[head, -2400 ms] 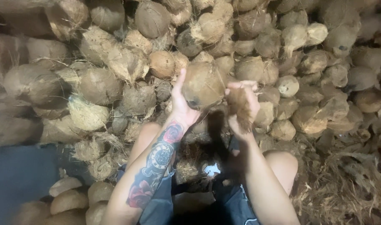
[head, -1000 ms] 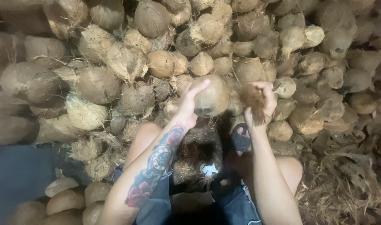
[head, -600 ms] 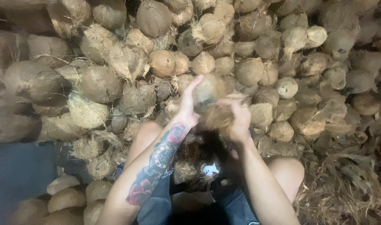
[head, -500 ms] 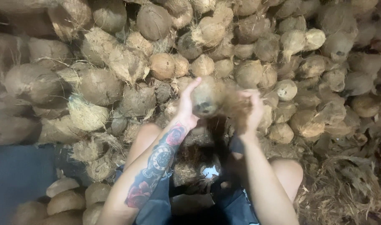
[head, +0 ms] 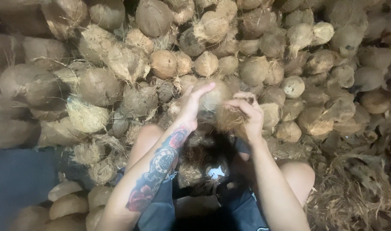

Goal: The person sits on the floor surrounded by a large pile of coconuts and uses their hands to peel the fibrous husk off a coconut. They rotate the coconut and pull away the fibers, then place the peeled coconut aside and pick up another one to continue the process.

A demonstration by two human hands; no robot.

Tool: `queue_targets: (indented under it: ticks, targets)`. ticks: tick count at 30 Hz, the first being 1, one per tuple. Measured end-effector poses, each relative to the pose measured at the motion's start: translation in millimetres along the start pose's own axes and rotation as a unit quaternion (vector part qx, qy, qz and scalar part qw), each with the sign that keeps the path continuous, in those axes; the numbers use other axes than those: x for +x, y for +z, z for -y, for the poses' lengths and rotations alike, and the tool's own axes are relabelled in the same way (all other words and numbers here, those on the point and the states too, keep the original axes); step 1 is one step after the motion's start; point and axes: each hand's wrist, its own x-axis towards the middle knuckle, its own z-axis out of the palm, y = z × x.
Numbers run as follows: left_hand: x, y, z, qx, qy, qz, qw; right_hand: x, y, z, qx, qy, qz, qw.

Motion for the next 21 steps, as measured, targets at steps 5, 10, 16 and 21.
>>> queue_targets:
  ticks: [5,10,16,21]
  targets:
    - [7.6,2.1,3.9,0.013,-0.001,0.021,1.000,33.6,4.5,67.5,0.221,0.334,-0.194,0.896]
    - [0.5,5.2,-1.1,-0.036,-0.027,0.037,0.998,32.0,-38.4,-30.6,-0.235,0.256,-0.035,0.937]
    - [0.1,4.5,-5.2,-0.069,-0.034,0.044,0.996,7.2,-19.2,-9.6,0.057,0.036,-0.012,0.998]
    - [1.2,-3.5,13.0,-0.031,0.056,0.121,0.991,13.3,-6.0,45.5,-0.020,-0.079,0.070,0.994]
